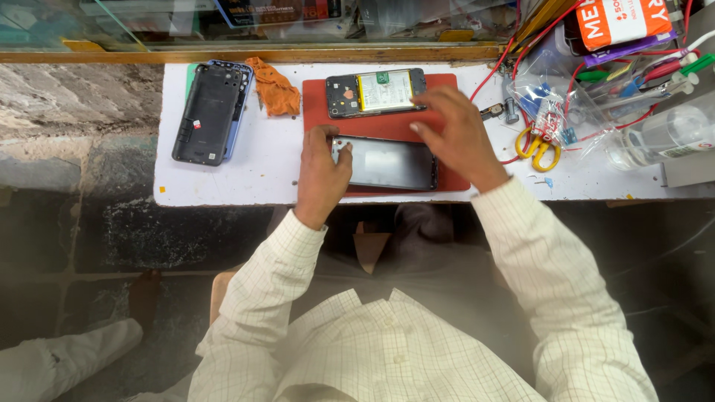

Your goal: The person works on a disassembled smartphone at a repair bench. They hold the phone frame, scrape along its edge with a small tool, brush the frame and battery compartment with a toothbrush, and wipe the phone with an orange cloth.

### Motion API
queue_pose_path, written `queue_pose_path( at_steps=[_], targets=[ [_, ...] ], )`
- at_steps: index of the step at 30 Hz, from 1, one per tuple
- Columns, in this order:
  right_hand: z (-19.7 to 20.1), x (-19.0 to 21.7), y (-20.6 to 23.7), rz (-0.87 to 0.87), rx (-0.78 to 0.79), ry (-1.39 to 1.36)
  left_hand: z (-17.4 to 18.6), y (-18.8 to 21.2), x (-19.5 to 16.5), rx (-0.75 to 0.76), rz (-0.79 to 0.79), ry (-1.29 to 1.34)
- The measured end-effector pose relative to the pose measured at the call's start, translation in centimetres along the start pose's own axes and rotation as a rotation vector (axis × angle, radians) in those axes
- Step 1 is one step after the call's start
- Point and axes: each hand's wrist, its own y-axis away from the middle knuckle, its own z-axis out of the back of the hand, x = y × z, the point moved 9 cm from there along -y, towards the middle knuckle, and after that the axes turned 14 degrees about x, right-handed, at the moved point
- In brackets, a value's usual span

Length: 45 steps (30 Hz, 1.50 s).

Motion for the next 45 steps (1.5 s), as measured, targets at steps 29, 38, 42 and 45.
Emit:
queue_pose_path(
  at_steps=[29, 38, 42, 45],
  targets=[
    [-0.5, -2.7, -3.9, 0.025, 0.073, -0.201, 1.0, 1.5, -1.5, 0.211, -0.215, -0.265],
    [3.0, -5.8, 4.1, 0.043, -0.076, -0.545, -1.7, -0.3, -3.7, 0.549, -0.404, -0.508],
    [4.5, -6.5, 8.2, 0.016, -0.164, -0.605, -0.5, -1.6, -4.9, 0.504, -0.468, -0.401],
    [5.0, -6.0, 10.2, -0.006, -0.189, -0.572, 0.2, -4.6, -5.6, 0.443, -0.469, -0.418]
  ],
)
